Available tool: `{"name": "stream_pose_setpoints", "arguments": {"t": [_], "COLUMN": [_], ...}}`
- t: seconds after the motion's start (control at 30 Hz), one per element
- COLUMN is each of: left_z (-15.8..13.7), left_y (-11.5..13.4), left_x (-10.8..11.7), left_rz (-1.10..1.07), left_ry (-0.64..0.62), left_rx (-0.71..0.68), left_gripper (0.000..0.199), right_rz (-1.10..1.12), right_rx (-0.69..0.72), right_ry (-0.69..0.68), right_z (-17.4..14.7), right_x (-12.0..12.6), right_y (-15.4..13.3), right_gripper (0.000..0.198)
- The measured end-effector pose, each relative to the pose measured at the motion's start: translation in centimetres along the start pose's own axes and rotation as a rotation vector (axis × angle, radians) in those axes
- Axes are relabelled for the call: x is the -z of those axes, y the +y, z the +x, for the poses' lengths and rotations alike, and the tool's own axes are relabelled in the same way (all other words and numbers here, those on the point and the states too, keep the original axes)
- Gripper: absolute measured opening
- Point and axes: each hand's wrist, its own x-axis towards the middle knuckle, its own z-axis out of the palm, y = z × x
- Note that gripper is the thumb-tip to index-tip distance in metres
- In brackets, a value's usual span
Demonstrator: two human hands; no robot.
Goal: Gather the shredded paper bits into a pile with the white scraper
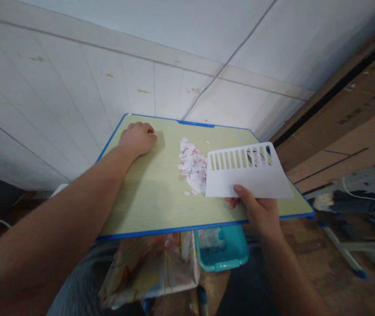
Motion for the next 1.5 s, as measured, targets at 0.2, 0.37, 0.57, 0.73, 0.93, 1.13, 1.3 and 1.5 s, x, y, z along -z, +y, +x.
{"name": "stream_pose_setpoints", "arguments": {"t": [0.2,0.37,0.57,0.73,0.93,1.13,1.3,1.5], "left_z": [-0.2,-0.1,0.0,0.0,0.1,0.2,0.1,0.0], "left_y": [0.3,0.2,-0.1,0.0,0.0,-0.1,0.1,0.2], "left_x": [0.2,0.1,0.0,0.1,0.1,0.0,0.1,0.4], "left_rz": [0.003,-0.007,-0.017,0.001,0.006,0.025,0.045,0.014], "left_ry": [-0.006,-0.003,0.001,-0.018,-0.024,-0.021,-0.024,-0.027], "left_rx": [0.013,0.018,0.000,0.003,0.010,0.004,0.014,0.024], "left_gripper": [0.040,0.041,0.044,0.046,0.045,0.047,0.046,0.044], "right_rz": [-0.075,0.020,-0.009,-0.012,0.099,0.224,0.221,0.214], "right_rx": [0.008,-0.035,-0.004,0.000,-0.093,-0.142,-0.174,-0.172], "right_ry": [0.011,-0.043,-0.095,-0.165,-0.053,-0.037,-0.030,-0.059], "right_z": [0.3,0.3,0.2,-0.1,0.1,0.2,0.2,0.2], "right_x": [-0.2,0.1,0.0,0.1,0.1,0.6,0.8,0.8], "right_y": [0.4,0.3,-0.4,-1.1,-1.0,0.1,0.5,0.2], "right_gripper": [0.053,0.045,0.048,0.052,0.036,0.021,0.021,0.022]}}
